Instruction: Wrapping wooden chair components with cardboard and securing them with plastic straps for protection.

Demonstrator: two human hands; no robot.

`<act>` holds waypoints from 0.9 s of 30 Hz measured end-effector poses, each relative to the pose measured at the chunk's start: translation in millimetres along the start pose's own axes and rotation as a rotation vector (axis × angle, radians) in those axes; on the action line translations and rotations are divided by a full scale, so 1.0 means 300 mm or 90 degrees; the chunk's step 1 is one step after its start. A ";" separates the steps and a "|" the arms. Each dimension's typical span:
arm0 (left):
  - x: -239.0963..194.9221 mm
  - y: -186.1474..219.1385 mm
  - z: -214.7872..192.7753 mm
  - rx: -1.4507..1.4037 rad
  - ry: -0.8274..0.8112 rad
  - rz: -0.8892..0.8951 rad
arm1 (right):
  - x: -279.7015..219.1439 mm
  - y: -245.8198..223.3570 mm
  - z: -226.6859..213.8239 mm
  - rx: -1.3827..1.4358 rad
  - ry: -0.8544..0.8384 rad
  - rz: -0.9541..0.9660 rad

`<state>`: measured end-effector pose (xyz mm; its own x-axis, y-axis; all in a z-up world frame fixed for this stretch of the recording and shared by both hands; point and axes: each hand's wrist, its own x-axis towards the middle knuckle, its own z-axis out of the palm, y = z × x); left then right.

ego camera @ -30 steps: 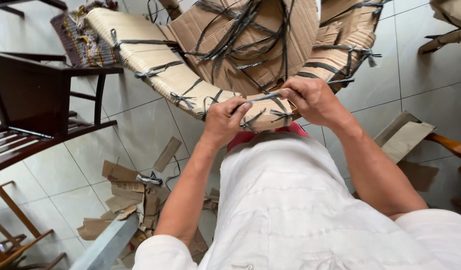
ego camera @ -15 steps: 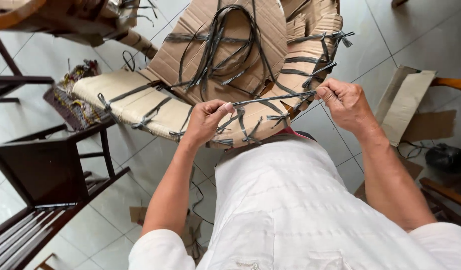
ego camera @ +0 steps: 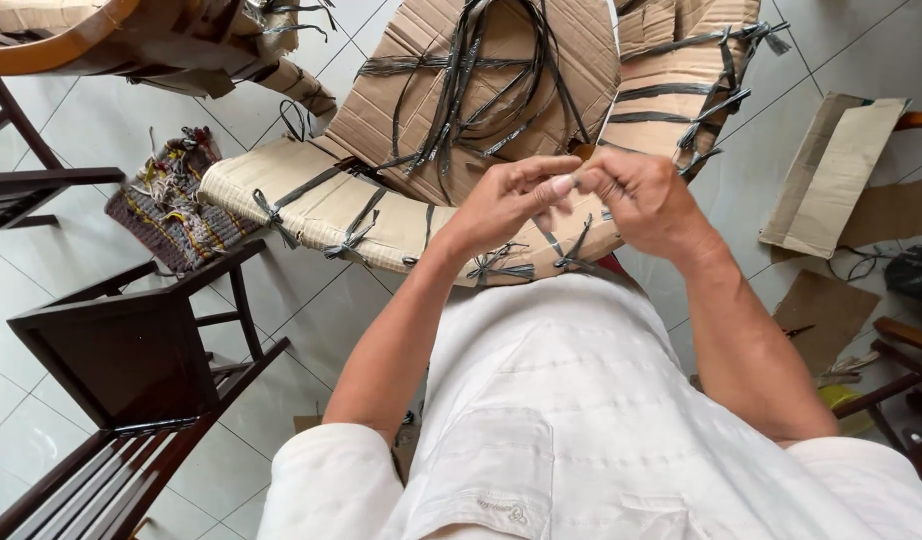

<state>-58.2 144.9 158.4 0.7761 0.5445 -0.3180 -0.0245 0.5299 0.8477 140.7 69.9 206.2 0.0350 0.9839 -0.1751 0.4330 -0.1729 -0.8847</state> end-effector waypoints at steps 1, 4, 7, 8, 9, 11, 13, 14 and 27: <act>-0.006 -0.003 -0.008 -0.001 -0.005 -0.002 | -0.001 0.011 -0.010 -0.001 0.003 0.004; -0.027 0.003 -0.037 -0.116 0.061 -0.028 | -0.024 0.049 -0.045 -0.015 0.065 0.015; -0.056 0.014 -0.093 -0.037 0.033 -0.033 | -0.064 0.090 -0.060 -0.045 0.079 0.020; -0.059 -0.004 -0.111 -0.007 0.012 -0.055 | -0.076 0.100 -0.060 -0.038 0.091 0.041; -0.063 -0.024 -0.128 0.023 -0.010 -0.079 | -0.093 0.112 -0.058 -0.030 0.104 0.063; -0.053 0.016 -0.131 0.047 0.005 -0.106 | -0.119 0.151 -0.050 -0.020 0.124 0.091; -0.024 0.005 -0.141 0.073 0.014 -0.137 | -0.146 0.180 -0.049 -0.009 0.149 0.124; -0.001 -0.024 -0.149 0.081 0.086 -0.127 | -0.155 0.187 -0.054 0.001 0.163 0.138; 0.322 -0.403 -0.247 0.721 0.321 -0.445 | -0.426 0.446 -0.171 0.084 0.322 0.350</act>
<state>-27.0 181.7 -6.3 0.1087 0.6888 -0.7168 0.9599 0.1148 0.2558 240.2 -76.6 132.4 0.6375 0.6498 -0.4140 0.1242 -0.6170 -0.7771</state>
